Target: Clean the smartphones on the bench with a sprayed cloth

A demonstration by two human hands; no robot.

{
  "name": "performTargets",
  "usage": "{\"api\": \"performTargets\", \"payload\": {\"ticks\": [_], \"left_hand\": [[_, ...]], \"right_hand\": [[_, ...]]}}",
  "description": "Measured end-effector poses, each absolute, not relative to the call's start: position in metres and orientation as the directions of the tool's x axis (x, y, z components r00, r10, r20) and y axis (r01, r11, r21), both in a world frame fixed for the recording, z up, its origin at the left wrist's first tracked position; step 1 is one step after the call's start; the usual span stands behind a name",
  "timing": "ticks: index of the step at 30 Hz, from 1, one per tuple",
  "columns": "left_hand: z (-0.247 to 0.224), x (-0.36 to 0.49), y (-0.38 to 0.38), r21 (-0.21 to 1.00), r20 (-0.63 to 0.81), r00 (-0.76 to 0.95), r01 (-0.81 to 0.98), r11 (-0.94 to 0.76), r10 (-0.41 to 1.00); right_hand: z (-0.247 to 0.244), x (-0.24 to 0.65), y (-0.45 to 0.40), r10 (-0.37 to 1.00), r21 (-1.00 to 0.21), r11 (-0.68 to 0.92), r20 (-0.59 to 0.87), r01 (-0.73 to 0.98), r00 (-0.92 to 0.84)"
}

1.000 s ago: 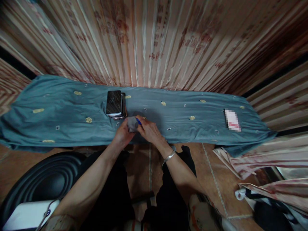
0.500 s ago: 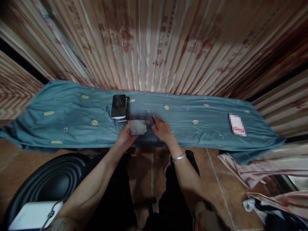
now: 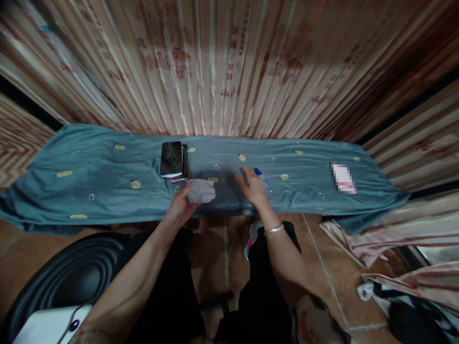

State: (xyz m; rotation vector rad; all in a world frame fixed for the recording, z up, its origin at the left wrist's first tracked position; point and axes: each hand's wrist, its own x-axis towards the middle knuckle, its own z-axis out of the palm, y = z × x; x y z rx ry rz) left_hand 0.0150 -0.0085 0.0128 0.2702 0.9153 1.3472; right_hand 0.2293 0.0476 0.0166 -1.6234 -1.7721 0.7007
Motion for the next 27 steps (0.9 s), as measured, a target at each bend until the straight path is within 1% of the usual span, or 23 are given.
{"api": "performTargets", "payload": {"ticks": [1,2,3,4,5,7,8,10,14,18,21,24,27], "left_hand": [[0.015,0.016,-0.009,0.65,-0.402,-0.029,-0.713,0.263,0.915],[0.017,0.017,-0.009,0.65,-0.396,-0.009,-0.709,0.274,0.918],[0.019,0.018,-0.01,0.652,-0.391,0.002,-0.705,0.279,0.92],[0.02,0.019,-0.009,0.657,-0.38,0.014,-0.7,0.28,0.925],[0.02,0.019,-0.009,0.667,-0.363,0.018,-0.693,0.273,0.932],[0.018,0.018,-0.009,0.705,-0.312,-0.003,-0.671,0.23,0.95],[0.017,0.018,-0.008,0.732,-0.283,-0.028,-0.652,0.197,0.959],[0.014,0.016,-0.008,0.787,-0.224,-0.089,-0.603,0.127,0.971],[0.009,0.016,-0.007,0.878,-0.132,-0.168,-0.477,0.037,0.977],[0.006,0.014,-0.007,0.96,-0.054,-0.204,-0.278,-0.005,0.977],[0.002,0.009,-0.006,0.985,-0.04,-0.245,-0.171,-0.003,0.969],[0.0,0.004,-0.004,0.992,-0.022,-0.354,-0.122,-0.023,0.935],[0.005,-0.003,-0.002,0.993,0.04,-0.423,-0.084,-0.083,0.905]], "right_hand": [[0.015,0.215,0.043,0.997,-0.893,0.049,0.018,0.447,-0.073],[0.014,0.198,0.038,0.985,-0.978,-0.039,-0.073,0.206,-0.157],[0.012,0.182,0.034,0.96,-0.987,-0.157,-0.145,-0.031,-0.241],[0.011,0.167,0.03,0.921,-0.934,-0.291,-0.215,-0.208,-0.325],[0.01,0.153,0.027,0.885,-0.854,-0.401,-0.266,-0.333,-0.383],[0.009,0.134,0.023,0.829,-0.69,-0.539,-0.334,-0.483,-0.449],[0.01,0.129,0.022,0.798,-0.622,-0.591,-0.357,-0.514,-0.485],[0.012,0.125,0.022,0.76,-0.552,-0.644,-0.385,-0.529,-0.524],[0.015,0.128,0.025,0.753,-0.543,-0.652,-0.388,-0.529,-0.532],[0.015,0.127,0.024,0.784,-0.536,-0.619,-0.376,-0.574,-0.494],[0.013,0.128,0.024,0.785,-0.518,-0.618,-0.382,-0.591,-0.487],[0.013,0.132,0.027,0.757,-0.479,-0.653,-0.438,-0.587,-0.485],[0.014,0.139,0.032,0.719,-0.417,-0.691,-0.478,-0.59,-0.504]]}}
